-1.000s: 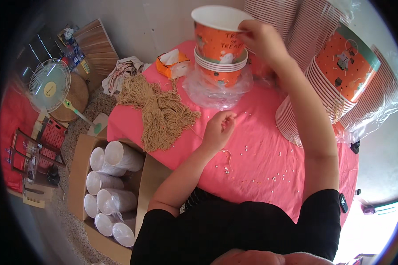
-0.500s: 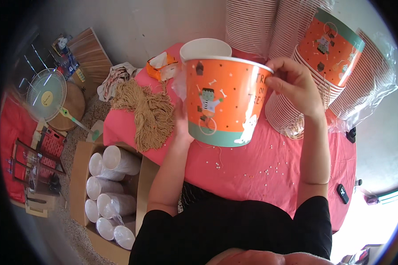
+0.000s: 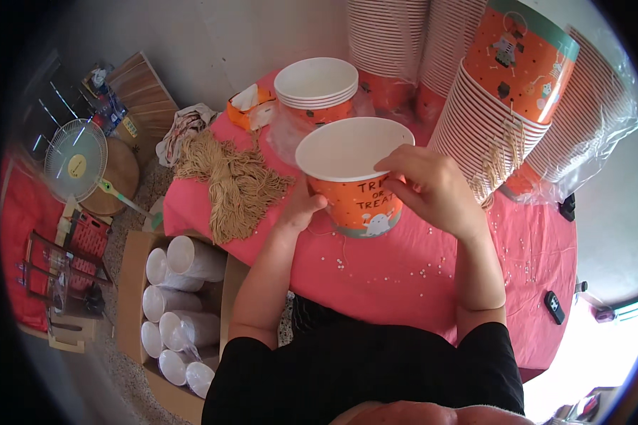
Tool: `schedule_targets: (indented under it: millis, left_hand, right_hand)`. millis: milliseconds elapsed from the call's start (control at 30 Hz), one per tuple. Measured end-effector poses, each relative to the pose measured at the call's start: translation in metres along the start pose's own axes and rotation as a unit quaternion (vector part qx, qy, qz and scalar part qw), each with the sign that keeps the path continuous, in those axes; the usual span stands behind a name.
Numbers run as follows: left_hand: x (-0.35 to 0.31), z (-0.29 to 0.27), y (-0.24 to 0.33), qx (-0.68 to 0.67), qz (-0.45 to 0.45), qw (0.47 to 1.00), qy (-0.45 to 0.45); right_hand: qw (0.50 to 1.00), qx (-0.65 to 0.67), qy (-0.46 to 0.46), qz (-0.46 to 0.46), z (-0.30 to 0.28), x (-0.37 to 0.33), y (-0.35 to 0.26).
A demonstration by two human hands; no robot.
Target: Threading and tying strings through holes in paper buckets to create handles.
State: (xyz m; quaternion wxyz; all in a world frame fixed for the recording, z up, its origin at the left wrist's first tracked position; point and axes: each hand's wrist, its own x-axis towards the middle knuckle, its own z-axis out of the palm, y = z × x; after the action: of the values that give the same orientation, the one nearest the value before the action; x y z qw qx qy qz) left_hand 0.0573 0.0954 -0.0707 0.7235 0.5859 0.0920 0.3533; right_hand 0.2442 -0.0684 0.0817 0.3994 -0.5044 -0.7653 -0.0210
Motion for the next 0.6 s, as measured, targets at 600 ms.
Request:
schedule_targets:
  millis: [600]
  left_hand:
    - [0.003,0.023,0.026,-0.454,-0.085,0.874,-0.148]
  right_hand:
    - [0.978,0.194,0.074,0.038,-0.015,-0.006,0.031]
